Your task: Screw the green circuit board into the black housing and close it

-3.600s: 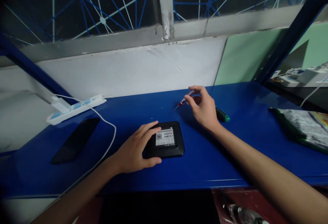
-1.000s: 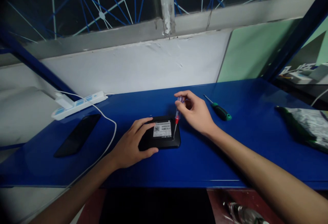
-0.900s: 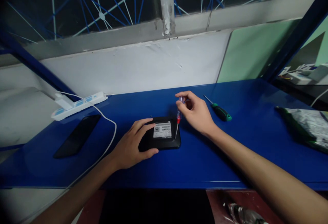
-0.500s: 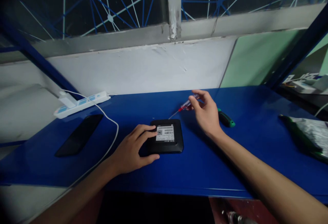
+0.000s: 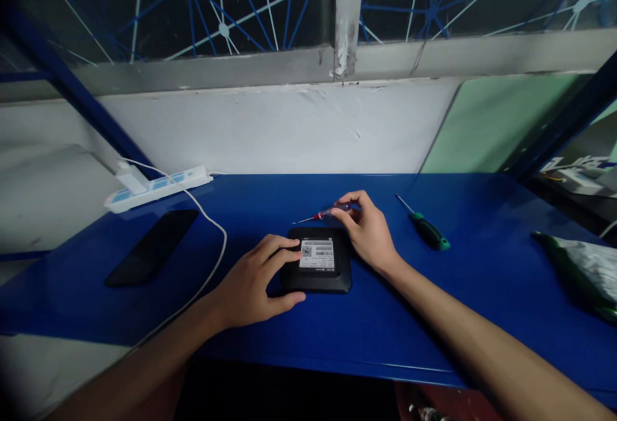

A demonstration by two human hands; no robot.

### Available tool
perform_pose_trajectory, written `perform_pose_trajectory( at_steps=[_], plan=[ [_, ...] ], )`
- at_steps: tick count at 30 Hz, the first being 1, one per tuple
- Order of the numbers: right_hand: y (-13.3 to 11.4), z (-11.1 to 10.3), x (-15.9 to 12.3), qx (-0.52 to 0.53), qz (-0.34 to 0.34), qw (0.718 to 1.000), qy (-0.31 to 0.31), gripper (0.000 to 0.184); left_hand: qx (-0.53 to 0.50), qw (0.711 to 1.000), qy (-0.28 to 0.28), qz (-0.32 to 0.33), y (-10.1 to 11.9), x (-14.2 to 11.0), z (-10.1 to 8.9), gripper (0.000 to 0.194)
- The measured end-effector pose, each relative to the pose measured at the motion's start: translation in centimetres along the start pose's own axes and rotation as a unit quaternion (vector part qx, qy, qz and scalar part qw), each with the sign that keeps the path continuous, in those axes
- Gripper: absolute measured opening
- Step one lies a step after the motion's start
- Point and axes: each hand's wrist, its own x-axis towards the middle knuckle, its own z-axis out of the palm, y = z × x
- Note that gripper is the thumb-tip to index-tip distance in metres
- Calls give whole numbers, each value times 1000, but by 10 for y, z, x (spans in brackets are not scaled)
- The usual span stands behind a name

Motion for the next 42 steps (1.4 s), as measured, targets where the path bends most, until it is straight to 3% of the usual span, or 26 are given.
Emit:
perform_pose_trajectory(
  at_steps=[7, 10, 13, 18, 29, 42],
  plan=[
    [-1, 1, 0, 28, -8, 1000, 10, 27, 16, 1000, 22, 12, 0, 0, 3, 43],
    [-6, -3, 3, 54, -15, 997, 51, 28, 32, 997, 62, 16, -1, 0, 3, 38],
    [-14, -9, 5, 96, -19, 992, 83, 27, 52, 992, 112, 8, -1, -1, 2, 21],
    [-22, -15, 2, 157, 20, 985, 62, 29, 77, 985, 151, 2, -3, -1, -1, 12],
    [-19, -9, -9, 149, 78, 985, -33, 34, 61, 987, 146, 37, -3, -4, 0, 18],
    [-19, -5, -9, 125, 100, 986, -41, 35, 47, 989, 129, 53, -3, -3, -1, 18]
  ],
)
